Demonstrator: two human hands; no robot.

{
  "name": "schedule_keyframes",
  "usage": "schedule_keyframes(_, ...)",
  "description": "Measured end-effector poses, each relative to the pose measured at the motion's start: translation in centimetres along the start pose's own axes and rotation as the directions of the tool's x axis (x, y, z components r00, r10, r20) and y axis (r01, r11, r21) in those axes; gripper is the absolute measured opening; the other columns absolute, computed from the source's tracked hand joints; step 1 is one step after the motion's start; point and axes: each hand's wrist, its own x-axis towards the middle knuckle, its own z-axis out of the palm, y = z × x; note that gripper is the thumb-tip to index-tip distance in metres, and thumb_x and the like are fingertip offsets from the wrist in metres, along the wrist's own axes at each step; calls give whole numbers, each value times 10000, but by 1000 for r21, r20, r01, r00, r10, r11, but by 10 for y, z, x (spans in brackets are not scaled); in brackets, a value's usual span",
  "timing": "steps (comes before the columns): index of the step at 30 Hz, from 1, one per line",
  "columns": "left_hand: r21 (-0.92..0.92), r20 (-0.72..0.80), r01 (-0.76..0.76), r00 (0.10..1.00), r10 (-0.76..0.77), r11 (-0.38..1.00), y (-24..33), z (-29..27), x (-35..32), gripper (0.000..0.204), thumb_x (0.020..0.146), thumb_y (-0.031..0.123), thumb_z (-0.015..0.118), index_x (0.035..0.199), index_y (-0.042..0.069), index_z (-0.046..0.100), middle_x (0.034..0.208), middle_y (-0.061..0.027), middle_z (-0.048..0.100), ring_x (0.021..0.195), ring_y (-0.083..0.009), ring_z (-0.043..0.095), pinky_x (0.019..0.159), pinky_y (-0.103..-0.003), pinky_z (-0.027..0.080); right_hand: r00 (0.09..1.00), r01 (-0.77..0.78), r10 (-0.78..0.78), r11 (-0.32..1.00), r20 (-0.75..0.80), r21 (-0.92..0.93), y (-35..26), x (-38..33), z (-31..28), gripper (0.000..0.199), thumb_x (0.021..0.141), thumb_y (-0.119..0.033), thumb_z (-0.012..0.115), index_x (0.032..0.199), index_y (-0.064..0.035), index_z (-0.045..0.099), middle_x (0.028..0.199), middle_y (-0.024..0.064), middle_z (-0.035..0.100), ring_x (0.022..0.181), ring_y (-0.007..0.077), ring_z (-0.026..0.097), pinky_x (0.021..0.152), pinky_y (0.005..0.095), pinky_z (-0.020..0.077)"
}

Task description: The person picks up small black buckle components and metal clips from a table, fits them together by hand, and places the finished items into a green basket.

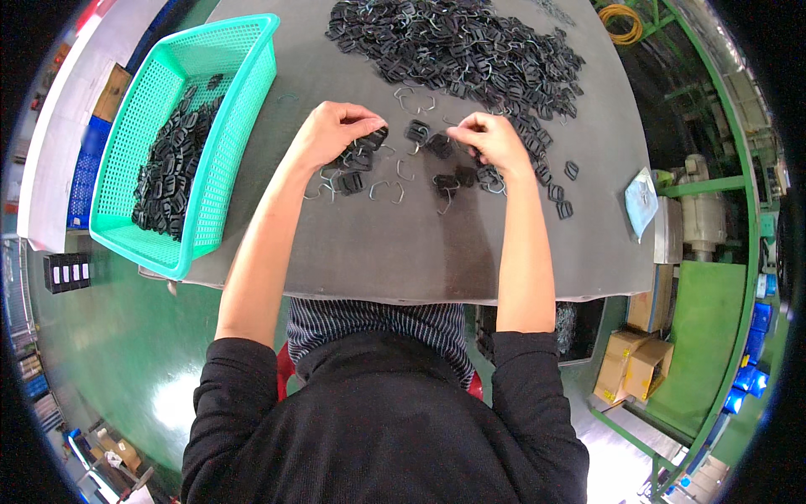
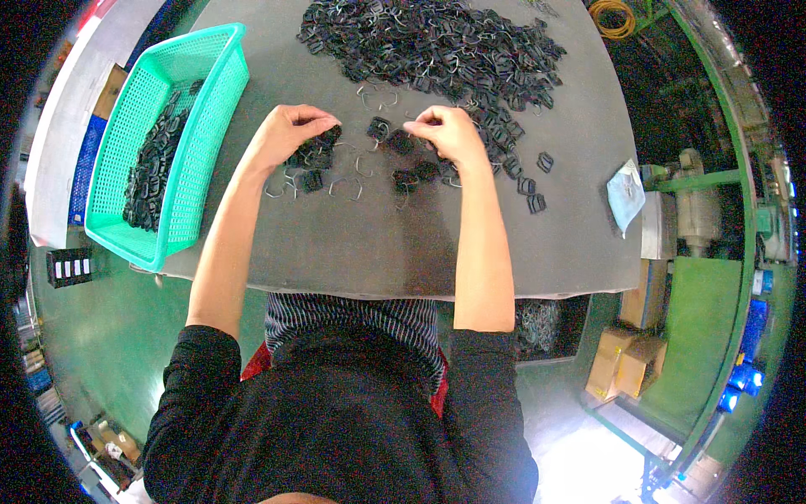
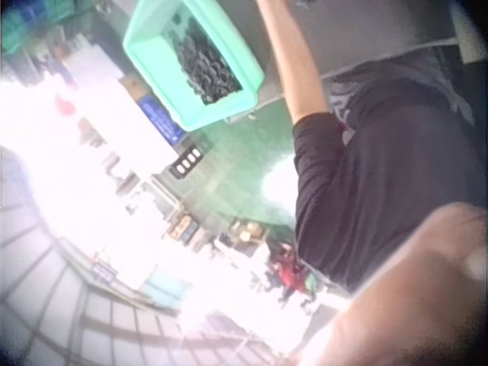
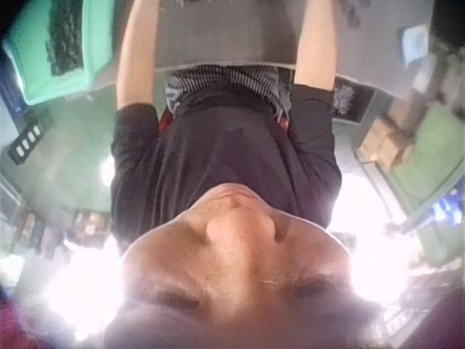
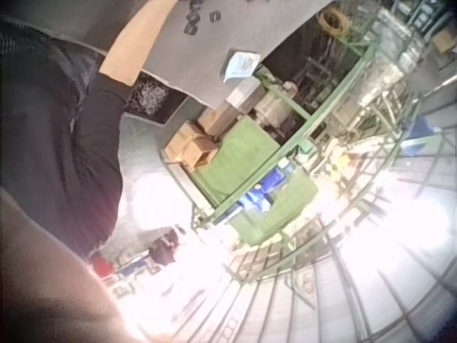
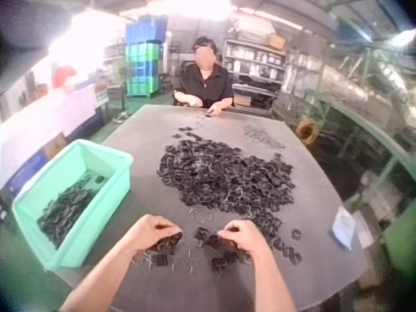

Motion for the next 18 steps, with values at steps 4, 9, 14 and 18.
schedule_keyframes(4, -86, -63, 82, 994, -87, 993, 8, -15, -2, 260, 838, 245, 645, 984, 31, 677, 897, 3, 662, 782, -55, 554, 663, -247, 443, 988, -18, -81, 785, -131, -619, -23, -11, 37, 433, 603, -397, 791, 850, -55, 694, 893, 169, 665, 865, 335, 635, 755, 398, 508)
schedule_keyframes(9, -623, -112, 55, 981, -159, 780, -15, -53, -15, 214, 884, 294, 571, 931, 89, 612, 794, 23, 577, 698, -72, 534, 514, -195, 379, 992, 122, -120, 989, 34, -78, -6, -11, 25, 274, 714, -266, 749, 833, -43, 642, 664, 44, 598, 549, 131, 549, 466, 258, 396)
schedule_keyframes(14, 335, -364, 298, 916, -169, 894, -36, -36, -3, 365, 799, 410, 640, 914, 64, 620, 772, -83, 622, 734, -209, 601, 628, -329, 457, 979, -40, -110, 719, 171, 694, -14, -24, 25, 249, 771, -298, 716, 864, -95, 607, 733, -14, 579, 538, 39, 499, 400, 170, 311)
schedule_keyframes(18, 591, -415, 182, 904, 103, 786, -40, 4, 8, 326, 739, 354, 710, 861, 57, 652, 843, -157, 664, 831, -337, 634, 721, -422, 486, 999, 22, -26, 982, 19, 189, -16, 20, 32, 381, 724, -350, 748, 907, -39, 625, 759, 36, 626, 583, 100, 569, 449, 215, 430)
